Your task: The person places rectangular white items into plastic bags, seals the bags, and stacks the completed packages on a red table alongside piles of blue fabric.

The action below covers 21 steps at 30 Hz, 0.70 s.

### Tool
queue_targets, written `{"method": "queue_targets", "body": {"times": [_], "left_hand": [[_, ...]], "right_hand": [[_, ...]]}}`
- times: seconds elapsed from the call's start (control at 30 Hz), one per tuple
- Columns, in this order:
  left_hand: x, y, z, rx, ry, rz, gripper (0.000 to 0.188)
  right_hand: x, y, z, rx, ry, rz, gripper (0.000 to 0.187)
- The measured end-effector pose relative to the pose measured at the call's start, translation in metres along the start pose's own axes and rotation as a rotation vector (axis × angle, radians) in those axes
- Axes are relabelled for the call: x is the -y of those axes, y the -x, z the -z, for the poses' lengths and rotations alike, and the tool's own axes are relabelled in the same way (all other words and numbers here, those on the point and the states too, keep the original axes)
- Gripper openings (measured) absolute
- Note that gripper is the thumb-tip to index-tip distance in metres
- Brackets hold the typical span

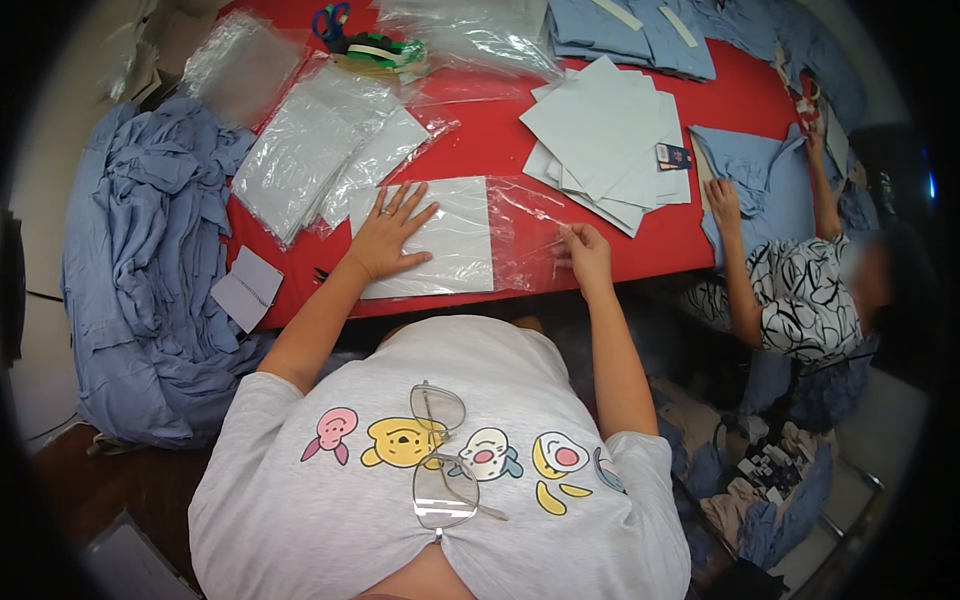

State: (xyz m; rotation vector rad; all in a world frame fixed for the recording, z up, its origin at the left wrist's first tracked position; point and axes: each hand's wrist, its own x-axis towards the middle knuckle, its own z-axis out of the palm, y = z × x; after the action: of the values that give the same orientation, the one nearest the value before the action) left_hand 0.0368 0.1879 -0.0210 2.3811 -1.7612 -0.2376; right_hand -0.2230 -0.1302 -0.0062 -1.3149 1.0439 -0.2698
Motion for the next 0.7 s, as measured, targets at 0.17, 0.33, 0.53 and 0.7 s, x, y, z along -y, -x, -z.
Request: {"method": "queue_targets", "body": {"times": [0.17, 0.33, 0.53, 0.7], "left_hand": [[-0.002, -0.002, 0.002, 0.005, 0.015, -0.014, 0.095], [0.002, -0.003, 0.0, -0.002, 0.023, -0.021, 0.096], [0.001, -0.004, 0.001, 0.034, 0.024, 0.009, 0.097], [0.004, 0.001, -0.001, 0.019, 0.034, 0.013, 0.098]], "right_hand": [[0.013, -0.003, -0.017, -0.173, -0.215, 0.321, 0.019], [0.018, 0.001, -0.079, 0.136, 0.014, -0.196, 0.025], [0.009, -0.004, -0.104, 0.429, 0.145, -0.358, 0.024], [0.016, -0.005, -0.084, 0.293, 0.508, 0.047, 0.025]]}}
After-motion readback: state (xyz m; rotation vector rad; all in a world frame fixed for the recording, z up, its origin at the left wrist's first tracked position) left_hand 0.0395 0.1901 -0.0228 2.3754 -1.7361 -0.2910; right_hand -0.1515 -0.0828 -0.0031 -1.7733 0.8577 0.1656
